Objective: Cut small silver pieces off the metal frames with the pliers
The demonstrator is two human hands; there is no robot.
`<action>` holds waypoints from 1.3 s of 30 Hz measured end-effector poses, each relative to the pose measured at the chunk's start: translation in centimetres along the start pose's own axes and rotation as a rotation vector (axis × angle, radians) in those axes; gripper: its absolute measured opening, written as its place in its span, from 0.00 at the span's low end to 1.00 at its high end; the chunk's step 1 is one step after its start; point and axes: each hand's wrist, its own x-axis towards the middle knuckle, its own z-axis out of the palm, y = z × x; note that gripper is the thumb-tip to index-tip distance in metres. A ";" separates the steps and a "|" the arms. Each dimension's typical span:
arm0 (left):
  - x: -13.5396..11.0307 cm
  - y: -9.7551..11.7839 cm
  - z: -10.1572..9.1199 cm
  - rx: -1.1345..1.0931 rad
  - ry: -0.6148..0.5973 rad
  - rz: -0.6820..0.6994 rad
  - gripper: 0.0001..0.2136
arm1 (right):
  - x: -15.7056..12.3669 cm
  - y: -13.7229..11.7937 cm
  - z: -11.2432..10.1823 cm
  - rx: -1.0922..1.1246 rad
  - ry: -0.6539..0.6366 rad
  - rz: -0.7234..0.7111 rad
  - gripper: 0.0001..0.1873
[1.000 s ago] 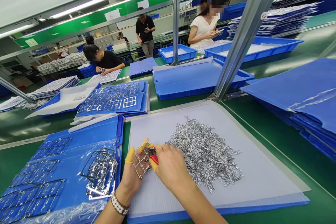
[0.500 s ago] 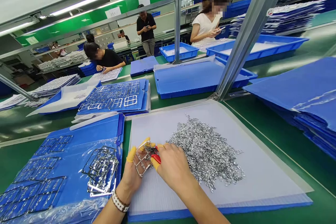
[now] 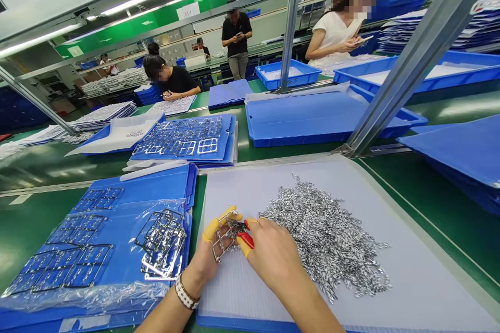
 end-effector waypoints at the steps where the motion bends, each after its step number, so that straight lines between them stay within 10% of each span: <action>1: 0.0 0.0 0.0 0.006 0.003 -0.002 0.24 | 0.0 -0.1 -0.1 -0.021 0.005 -0.001 0.10; 18: 0.3 1.7 0.2 -0.359 0.009 -0.128 0.26 | -1.5 -0.5 0.4 -0.011 0.026 0.093 0.11; 39: 0.3 1.0 0.1 -0.238 0.116 0.012 0.27 | -1.0 -2.3 0.1 -0.016 -0.014 0.066 0.07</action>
